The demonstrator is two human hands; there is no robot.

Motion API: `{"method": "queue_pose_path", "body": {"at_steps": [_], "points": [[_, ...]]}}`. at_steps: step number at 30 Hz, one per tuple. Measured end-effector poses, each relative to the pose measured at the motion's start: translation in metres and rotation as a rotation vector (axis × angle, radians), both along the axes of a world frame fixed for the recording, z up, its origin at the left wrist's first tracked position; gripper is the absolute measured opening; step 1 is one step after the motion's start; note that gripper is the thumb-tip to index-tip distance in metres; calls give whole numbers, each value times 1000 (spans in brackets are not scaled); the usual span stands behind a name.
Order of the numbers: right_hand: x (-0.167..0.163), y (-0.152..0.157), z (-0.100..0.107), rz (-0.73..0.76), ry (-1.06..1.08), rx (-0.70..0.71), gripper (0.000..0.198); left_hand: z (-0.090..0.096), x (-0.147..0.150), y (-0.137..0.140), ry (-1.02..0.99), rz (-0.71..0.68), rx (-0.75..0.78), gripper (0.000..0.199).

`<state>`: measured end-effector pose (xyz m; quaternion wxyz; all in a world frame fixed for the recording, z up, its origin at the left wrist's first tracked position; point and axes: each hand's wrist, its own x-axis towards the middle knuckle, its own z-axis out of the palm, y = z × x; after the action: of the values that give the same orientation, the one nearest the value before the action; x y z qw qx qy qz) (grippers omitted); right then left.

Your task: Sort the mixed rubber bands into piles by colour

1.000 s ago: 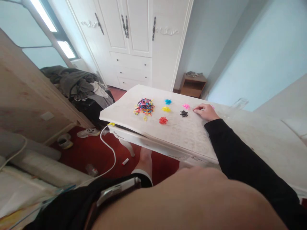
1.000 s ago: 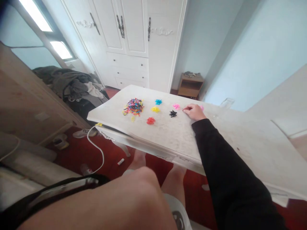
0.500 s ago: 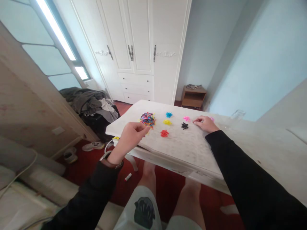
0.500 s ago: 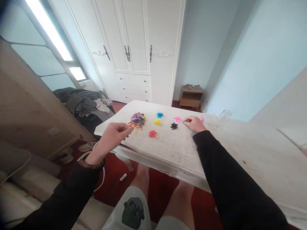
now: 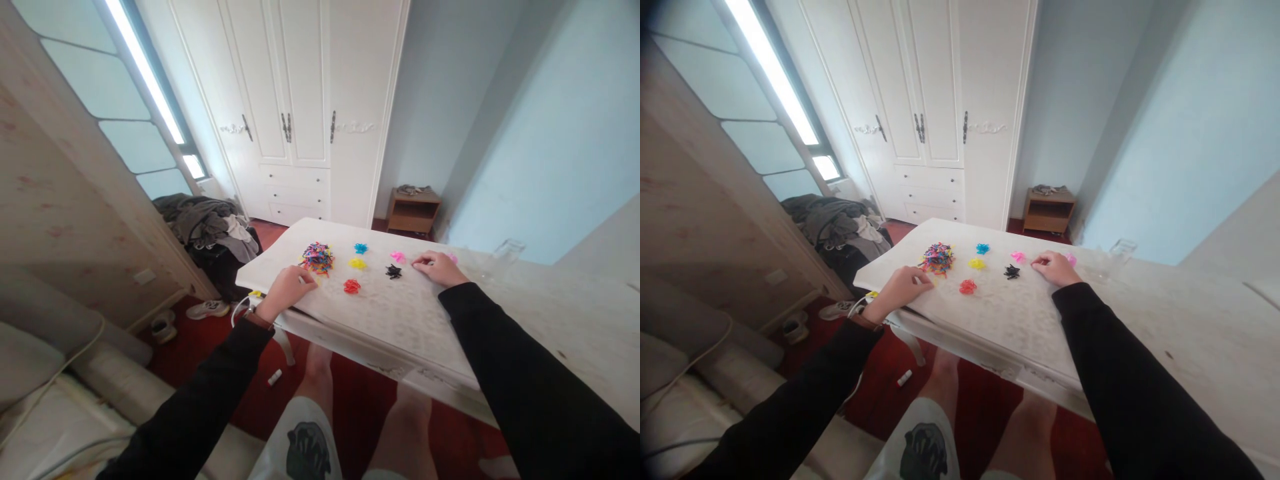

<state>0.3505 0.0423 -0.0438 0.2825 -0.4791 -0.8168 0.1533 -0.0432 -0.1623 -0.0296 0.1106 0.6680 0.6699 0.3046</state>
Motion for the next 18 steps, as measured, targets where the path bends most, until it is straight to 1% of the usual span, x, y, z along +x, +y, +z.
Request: {"method": "queue_pose_path", "body": {"at_steps": [4,9,11,13,16,18], "points": [[0,1,-1,14,12,6,20,0,-14,2,14,22,10,17],[-1,0,0,6,2,4,19,11,-43,5,37,124,66,18],[-2,0,0,-4,-2,6,19,14,-52,7,45,106,74,15],[-2,1,-1,1,-2,14,19,16,-54,9,38,56,62,14],[-2,2,-2,15,5,16,19,14,-51,12,37,8,48,13],[-1,2,-2,11,8,14,19,11,-47,14,48,13,38,13]]}}
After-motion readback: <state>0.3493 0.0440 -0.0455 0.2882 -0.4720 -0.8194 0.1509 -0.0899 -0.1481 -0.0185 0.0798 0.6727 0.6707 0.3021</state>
